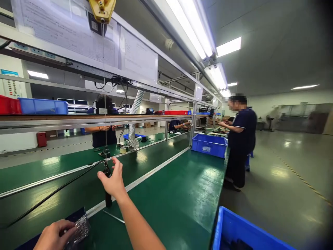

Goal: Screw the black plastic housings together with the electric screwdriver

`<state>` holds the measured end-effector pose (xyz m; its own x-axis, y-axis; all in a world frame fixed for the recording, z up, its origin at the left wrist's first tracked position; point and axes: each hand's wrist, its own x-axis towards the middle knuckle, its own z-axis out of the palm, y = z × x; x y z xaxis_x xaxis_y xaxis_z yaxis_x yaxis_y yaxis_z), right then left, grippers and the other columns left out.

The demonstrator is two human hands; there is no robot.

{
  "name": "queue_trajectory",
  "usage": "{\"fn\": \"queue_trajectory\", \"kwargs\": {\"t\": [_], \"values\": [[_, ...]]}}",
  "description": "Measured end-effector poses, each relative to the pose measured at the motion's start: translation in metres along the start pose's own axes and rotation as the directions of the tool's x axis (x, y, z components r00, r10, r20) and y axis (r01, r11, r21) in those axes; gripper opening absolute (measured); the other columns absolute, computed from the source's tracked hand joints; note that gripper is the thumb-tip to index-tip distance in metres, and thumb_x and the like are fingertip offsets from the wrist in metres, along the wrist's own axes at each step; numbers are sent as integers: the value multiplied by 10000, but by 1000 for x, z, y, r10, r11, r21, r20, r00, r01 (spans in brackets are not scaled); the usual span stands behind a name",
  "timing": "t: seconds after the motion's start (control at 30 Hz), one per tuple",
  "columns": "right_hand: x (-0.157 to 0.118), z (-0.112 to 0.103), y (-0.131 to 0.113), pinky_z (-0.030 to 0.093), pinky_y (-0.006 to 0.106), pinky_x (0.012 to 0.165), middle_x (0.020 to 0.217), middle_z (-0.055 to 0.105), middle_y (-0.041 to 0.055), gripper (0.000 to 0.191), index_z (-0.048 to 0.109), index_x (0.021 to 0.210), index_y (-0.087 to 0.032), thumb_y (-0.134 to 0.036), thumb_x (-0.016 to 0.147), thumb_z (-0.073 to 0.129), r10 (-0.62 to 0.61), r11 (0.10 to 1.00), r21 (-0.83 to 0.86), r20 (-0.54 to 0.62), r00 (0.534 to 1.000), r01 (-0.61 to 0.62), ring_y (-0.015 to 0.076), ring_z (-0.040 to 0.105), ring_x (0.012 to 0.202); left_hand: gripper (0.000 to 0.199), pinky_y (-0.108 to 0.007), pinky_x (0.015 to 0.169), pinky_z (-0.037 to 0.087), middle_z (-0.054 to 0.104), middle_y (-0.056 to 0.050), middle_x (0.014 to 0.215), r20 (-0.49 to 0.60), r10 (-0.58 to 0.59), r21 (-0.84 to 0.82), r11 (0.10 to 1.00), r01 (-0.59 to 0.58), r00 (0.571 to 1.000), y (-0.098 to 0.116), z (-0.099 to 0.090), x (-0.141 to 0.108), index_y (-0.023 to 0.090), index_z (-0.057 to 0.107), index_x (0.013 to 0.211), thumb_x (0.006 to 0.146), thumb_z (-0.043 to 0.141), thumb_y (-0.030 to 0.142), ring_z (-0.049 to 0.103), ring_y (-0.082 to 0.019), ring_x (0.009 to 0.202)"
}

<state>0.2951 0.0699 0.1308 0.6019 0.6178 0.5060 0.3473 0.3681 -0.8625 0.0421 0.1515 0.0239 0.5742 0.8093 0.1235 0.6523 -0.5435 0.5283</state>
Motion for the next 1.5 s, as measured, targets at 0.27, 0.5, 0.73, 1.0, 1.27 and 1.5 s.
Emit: {"fn": "queue_trajectory", "kwargs": {"t": [0.27,0.5,0.73,1.0,1.27,1.5], "values": [[-6,-3,53,605,448,877,939,790,91,606,740,1085,-157,-609,720,912,140,960,163,417,898,-226,257,739,869,423,-314,751,519,812,-78,823,62,-38,-180,983,49,997,47,-12,-105,186,866,889,941,581,494,734,-251,792],[-40,0,31,576,384,647,784,760,47,542,698,953,-188,-574,707,988,90,956,195,520,850,-221,201,685,609,91,-251,566,439,693,-11,663,230,-262,-276,906,321,937,43,-6,-134,177,699,750,790,670,255,711,-194,631],[-104,5,-45,494,276,480,724,701,-3,525,669,1005,-252,-746,901,814,-123,816,570,338,933,-99,145,585,507,117,-198,399,352,613,35,624,549,-257,-417,741,527,795,34,17,-131,213,553,720,760,660,240,599,-124,414],[-134,23,-43,482,276,492,731,640,-9,473,672,1064,-276,-734,967,738,-31,746,597,473,880,-295,152,567,537,307,-181,315,336,550,28,533,746,-160,-431,623,653,646,17,44,-121,216,480,597,756,707,348,583,-140,363],[-144,30,-29,458,258,511,739,626,-7,401,707,1093,-256,-646,1006,743,9,692,585,579,815,-423,138,553,560,370,-180,297,345,536,23,504,789,-97,-471,540,697,607,9,53,-121,215,473,598,789,736,391,595,-159,354],[-148,27,-36,465,240,526,732,652,-3,413,691,1081,-228,-626,1003,765,-49,716,594,566,823,-366,124,567,559,240,-213,325,465,583,24,566,825,-68,-464,485,741,561,9,36,-117,212,564,758,744,783,309,632,-176,398]]}}
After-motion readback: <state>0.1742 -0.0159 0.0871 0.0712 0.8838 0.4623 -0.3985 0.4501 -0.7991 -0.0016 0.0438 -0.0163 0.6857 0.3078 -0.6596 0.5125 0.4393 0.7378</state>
